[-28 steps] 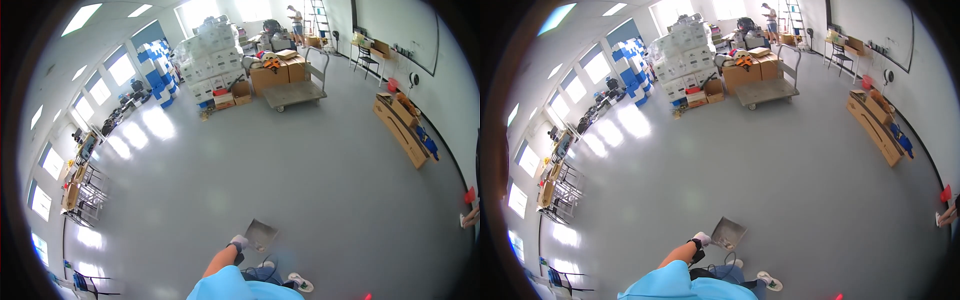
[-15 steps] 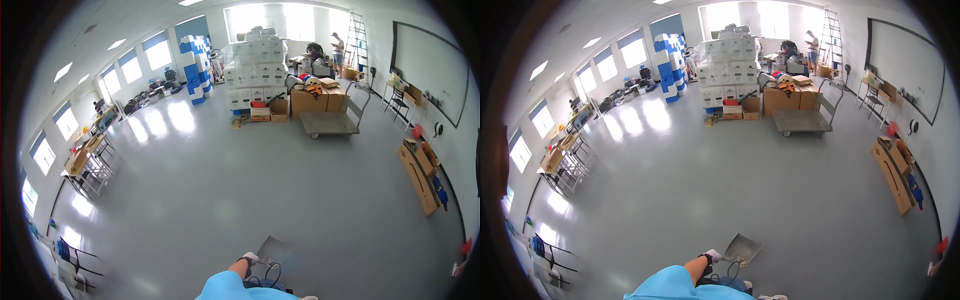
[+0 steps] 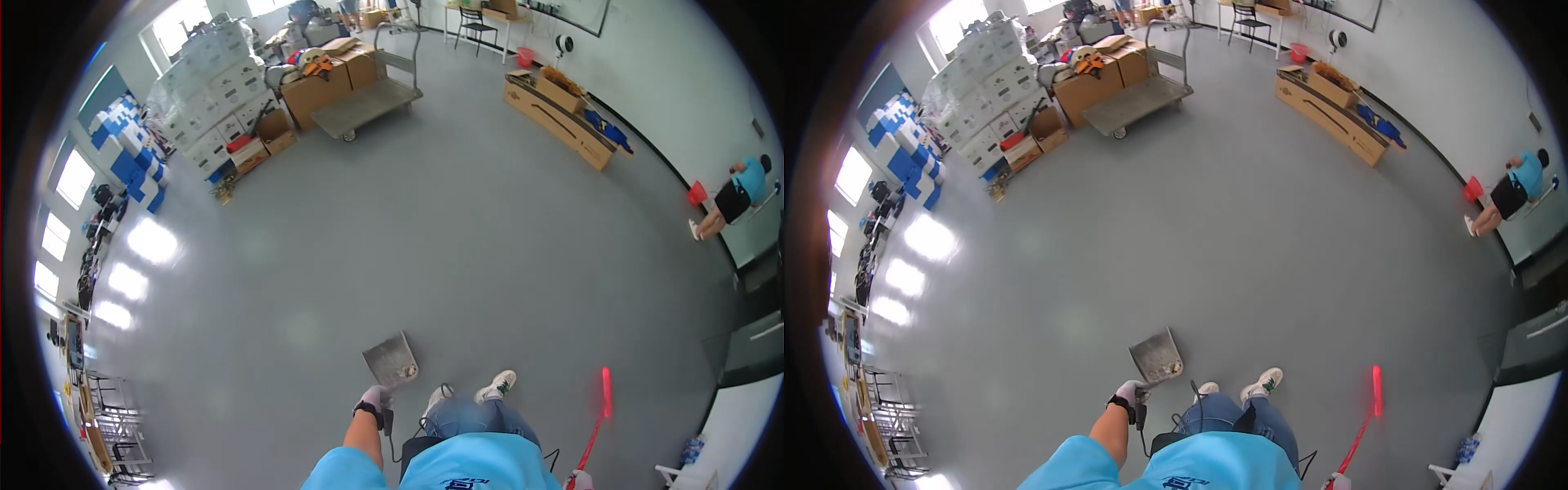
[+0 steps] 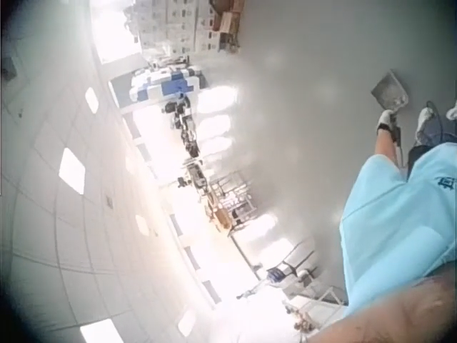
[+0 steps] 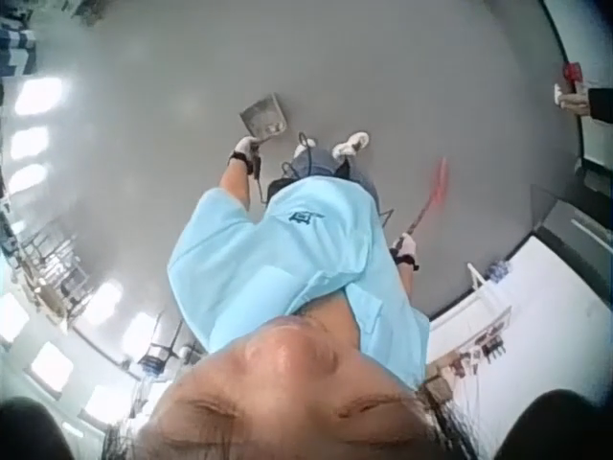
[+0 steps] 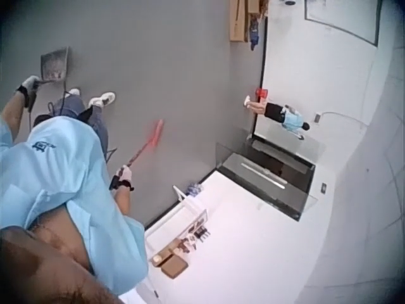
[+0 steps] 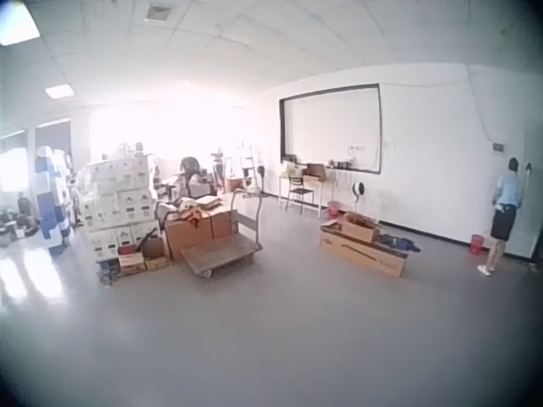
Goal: The person sweeps debris into a dustpan with a broom, moves a white machine and several cardboard boxes, transfers metal rails and a crate of cables into a box, and sweeps a corner of the room.
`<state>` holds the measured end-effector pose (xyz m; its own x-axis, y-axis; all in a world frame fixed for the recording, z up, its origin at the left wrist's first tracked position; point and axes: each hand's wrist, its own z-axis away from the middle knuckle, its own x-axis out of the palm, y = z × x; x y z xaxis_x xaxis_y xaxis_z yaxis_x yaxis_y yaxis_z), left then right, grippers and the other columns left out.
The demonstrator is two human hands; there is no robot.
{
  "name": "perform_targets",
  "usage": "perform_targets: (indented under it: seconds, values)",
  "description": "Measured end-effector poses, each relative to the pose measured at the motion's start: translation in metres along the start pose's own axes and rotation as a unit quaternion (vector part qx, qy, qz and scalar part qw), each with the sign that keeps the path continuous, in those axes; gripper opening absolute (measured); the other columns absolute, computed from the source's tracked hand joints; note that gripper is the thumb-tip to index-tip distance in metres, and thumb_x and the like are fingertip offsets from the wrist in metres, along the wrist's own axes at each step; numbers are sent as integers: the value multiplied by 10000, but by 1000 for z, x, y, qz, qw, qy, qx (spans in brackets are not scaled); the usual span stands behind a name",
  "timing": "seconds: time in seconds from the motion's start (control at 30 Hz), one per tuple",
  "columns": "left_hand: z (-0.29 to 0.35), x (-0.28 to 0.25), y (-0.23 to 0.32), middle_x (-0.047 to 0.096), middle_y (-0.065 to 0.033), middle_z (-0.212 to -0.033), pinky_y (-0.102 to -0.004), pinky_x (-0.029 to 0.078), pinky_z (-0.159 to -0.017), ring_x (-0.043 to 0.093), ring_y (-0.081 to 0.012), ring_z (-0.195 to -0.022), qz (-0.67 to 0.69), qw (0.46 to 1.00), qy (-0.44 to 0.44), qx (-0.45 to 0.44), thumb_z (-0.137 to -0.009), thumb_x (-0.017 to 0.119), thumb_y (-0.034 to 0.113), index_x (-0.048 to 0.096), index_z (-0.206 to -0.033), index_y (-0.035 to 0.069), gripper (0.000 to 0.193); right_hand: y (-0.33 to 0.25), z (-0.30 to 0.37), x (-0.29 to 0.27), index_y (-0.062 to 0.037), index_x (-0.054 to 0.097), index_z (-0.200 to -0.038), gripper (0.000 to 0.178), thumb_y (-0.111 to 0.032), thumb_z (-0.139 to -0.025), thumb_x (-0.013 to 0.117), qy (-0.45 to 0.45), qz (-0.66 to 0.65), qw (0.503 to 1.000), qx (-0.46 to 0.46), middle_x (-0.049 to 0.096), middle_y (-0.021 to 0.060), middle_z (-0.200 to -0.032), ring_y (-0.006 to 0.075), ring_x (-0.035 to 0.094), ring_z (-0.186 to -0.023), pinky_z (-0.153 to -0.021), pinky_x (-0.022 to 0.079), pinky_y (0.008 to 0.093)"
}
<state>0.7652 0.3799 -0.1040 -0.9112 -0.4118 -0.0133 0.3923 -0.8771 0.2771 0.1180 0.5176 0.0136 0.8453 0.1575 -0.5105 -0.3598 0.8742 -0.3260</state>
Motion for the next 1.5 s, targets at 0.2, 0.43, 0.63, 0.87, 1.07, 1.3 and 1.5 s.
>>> perform_targets:
  seconds: [0.2, 0.43, 0.63, 0.87, 1.07, 1.3, 1.5]
  values:
    - [8, -4, -30, 538, -96, -748, -306, 447, -533, 507, -162, -534, 476, 868, -124, -69, -797, 469, 123, 473, -816, 20, 105, -26, 54, 1, -89, 497, -637, 243, -252, -817, 515, -6, -317, 921, 226, 557, 75, -625, 195, 537, -604, -495, 427, 307]
    - [31, 26, -8, 397, 11, -546, -288, 372, -478, 400, -107, -461, 584, 798, -150, -8, -763, 453, 81, 371, -617, 114, 171, -104, 53, -8, -78, 550, -740, 276, -337, -817, 493, -31, 50, 985, 163, 537, 45, -640, 198, 510, -580, -552, 418, 320]
    - [87, 21, 2, 432, 7, -587, -271, 357, -458, 427, -102, -455, 665, 737, -117, 10, -772, 464, 120, 407, -676, 89, 116, -218, -68, -10, -87, 542, -729, 276, -340, -820, 484, -111, -56, 988, 93, 533, 40, -635, 194, 506, -572, -546, 415, 320]
    - [137, -16, 15, 422, -24, -596, -278, 358, -458, 412, -108, -471, 743, 656, -80, 104, -782, 457, 92, 390, -634, 94, 162, -434, -144, 114, -97, 533, -717, 276, -344, -824, 473, -260, -27, 965, -6, 529, 33, -630, 191, 500, -563, -538, 411, 320]
    - [113, -105, -20, 434, -28, -583, -289, 370, -491, 429, -133, -477, 752, 641, -101, 114, -779, 461, 98, 401, -640, 87, 152, -545, -98, 286, -106, 525, -707, 277, -347, -828, 463, -340, 51, 938, -35, 525, 27, -625, 187, 496, -556, -532, 408, 320]
    - [138, -236, 16, 410, -12, -561, -300, 370, -498, 428, -122, -472, 769, 615, -73, 159, -757, 461, 81, 388, -635, 92, 143, -605, -31, 427, -116, 515, -695, 280, -351, -832, 452, -356, 31, 934, -25, 520, 20, -619, 184, 490, -547, -524, 405, 319]
    - [110, -326, 27, 411, -12, -572, -294, 341, -485, 413, -124, -467, 827, 522, -5, 206, -755, 457, 79, 387, -656, 94, 123, -648, 3, 520, -125, 507, -685, 283, -354, -836, 443, -342, -36, 939, -16, 516, 14, -615, 181, 486, -539, -517, 402, 319]
